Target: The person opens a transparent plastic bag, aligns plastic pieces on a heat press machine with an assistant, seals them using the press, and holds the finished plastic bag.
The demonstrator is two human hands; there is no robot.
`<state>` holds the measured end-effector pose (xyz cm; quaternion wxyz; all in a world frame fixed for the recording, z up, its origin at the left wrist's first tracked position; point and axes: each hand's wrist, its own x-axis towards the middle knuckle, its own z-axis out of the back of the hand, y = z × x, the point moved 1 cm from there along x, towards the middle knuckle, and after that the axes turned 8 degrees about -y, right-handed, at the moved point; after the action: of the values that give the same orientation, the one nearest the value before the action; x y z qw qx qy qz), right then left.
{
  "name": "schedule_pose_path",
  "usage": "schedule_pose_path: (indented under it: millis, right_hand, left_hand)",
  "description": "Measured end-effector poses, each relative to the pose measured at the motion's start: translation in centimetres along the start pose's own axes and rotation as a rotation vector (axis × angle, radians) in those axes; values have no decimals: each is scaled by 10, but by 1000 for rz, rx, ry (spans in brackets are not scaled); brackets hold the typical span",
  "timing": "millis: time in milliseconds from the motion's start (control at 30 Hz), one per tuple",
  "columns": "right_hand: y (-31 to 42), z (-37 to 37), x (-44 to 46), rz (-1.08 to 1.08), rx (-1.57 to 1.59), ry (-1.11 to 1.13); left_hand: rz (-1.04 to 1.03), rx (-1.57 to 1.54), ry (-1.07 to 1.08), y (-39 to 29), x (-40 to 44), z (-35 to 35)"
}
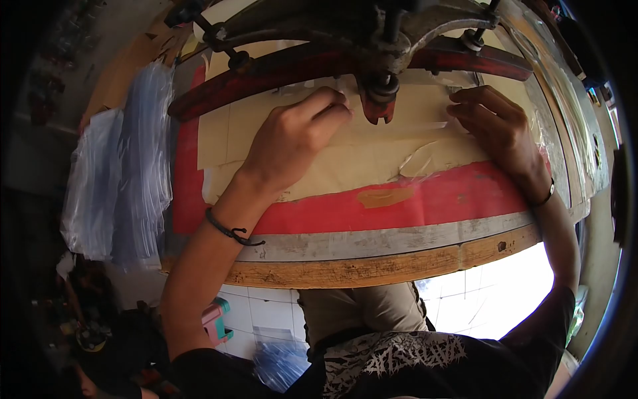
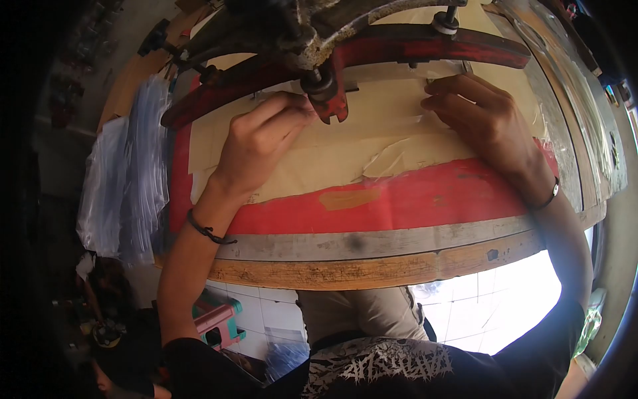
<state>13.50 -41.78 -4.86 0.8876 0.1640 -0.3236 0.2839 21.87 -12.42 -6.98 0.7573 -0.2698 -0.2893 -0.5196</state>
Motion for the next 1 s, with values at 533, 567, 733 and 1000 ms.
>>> schedule_pose_path:
  millis: [533, 567, 733, 1000]
  right_hand:
    - [-2, -5, 1, -66, -85, -33]
    - [-3, -5, 1, -66, -87, -34]
    - [-5, -9, 2, -69, -89, -42]
    - [-9, -12, 4, -50, -128, -21]
  left_hand:
    - [59, -9, 11, 2, 0, -2]
    - [56, -6, 12, 1, 0, -2]
    - [52, 9, 6, 2, 0, -1]
    - [47, 56, 26, -3, 4, 2]
